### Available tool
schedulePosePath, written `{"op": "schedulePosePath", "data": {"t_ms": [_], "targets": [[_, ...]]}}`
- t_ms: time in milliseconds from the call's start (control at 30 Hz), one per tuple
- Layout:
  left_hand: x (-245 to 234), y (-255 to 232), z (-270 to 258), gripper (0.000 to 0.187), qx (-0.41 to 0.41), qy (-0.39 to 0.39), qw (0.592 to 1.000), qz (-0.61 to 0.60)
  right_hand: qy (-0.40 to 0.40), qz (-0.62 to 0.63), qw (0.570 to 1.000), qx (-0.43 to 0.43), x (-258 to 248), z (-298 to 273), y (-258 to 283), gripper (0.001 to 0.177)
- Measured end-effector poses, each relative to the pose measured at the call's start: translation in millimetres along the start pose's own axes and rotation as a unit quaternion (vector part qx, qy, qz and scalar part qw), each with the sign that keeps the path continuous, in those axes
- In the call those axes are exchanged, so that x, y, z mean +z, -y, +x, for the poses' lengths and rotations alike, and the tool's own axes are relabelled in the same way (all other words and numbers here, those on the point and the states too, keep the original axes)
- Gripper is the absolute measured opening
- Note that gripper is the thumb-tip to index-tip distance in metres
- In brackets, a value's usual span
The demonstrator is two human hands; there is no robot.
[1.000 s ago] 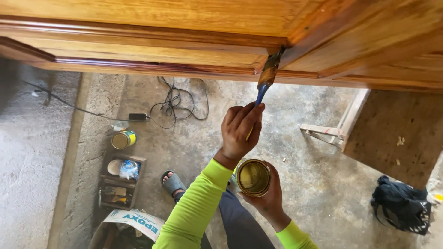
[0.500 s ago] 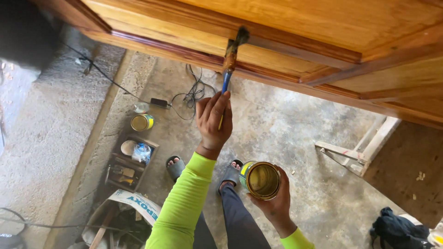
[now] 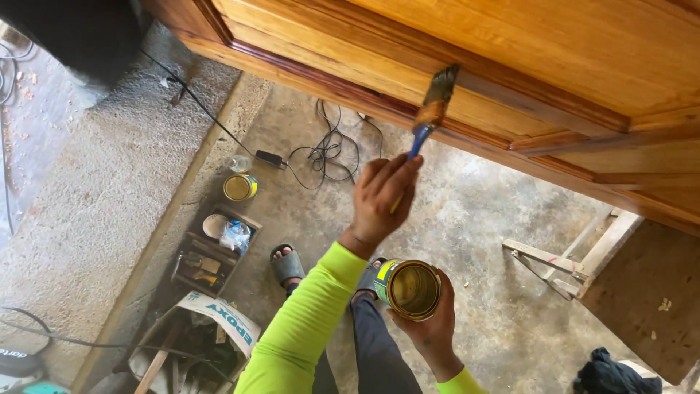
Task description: Applying stain or varnish to a wooden cabinet door using a paintbrush.
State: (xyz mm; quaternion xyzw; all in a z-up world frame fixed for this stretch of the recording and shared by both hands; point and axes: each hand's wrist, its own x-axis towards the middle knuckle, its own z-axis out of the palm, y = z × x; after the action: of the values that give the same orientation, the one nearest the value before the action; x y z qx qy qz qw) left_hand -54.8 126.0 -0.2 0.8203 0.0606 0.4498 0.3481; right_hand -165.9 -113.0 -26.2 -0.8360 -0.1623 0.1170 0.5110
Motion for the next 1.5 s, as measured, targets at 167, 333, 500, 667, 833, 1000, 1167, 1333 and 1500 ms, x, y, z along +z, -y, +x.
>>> {"op": "schedulePosePath", "data": {"t_ms": [167, 333, 500, 667, 833, 1000, 1167, 1333, 1500], "targets": [[-40.8, 38.7, 22.3, 0.024, -0.004, -0.055, 0.997, 0.046, 0.016, 0.018, 1.000, 0.005, 14.1, 4.5, 9.1, 0.111], [-58.9, 60.7, 23.6, 0.023, -0.078, -0.130, 0.983, 0.103, 0.015, 0.001, 1.000, 0.000, 27.7, 6.9, 14.3, 0.111], [-39.2, 46.2, 22.7, 0.025, -0.044, -0.082, 0.994, 0.051, 0.025, 0.036, 0.999, -0.028, 36.5, 13.0, 18.5, 0.111], [-88.0, 0.2, 28.9, 0.028, -0.060, 0.003, 0.997, -0.041, 0.004, -0.024, 0.999, -0.041, 42.0, 33.7, 24.5, 0.112], [-158.8, -35.5, 21.1, 0.030, -0.149, 0.070, 0.980, -0.113, -0.002, 0.014, 0.997, -0.071, 56.8, 66.8, 34.5, 0.111], [-207.0, -59.4, 21.2, 0.026, -0.189, 0.124, 0.968, -0.111, -0.014, 0.010, 0.992, -0.124, 74.5, 93.1, 50.8, 0.113], [-215.2, -62.5, 42.5, 0.027, -0.150, 0.211, 0.963, -0.076, -0.018, 0.000, 0.988, -0.156, 83.4, 103.9, 66.2, 0.115], [-200.7, -49.3, 52.7, 0.027, -0.121, 0.274, 0.953, -0.043, -0.020, -0.021, 0.983, -0.180, 90.0, 106.8, 74.3, 0.112], [-182.4, -35.1, 56.4, 0.019, -0.119, 0.309, 0.944, 0.000, -0.037, -0.081, 0.972, -0.217, 94.7, 111.1, 87.7, 0.102]]}}
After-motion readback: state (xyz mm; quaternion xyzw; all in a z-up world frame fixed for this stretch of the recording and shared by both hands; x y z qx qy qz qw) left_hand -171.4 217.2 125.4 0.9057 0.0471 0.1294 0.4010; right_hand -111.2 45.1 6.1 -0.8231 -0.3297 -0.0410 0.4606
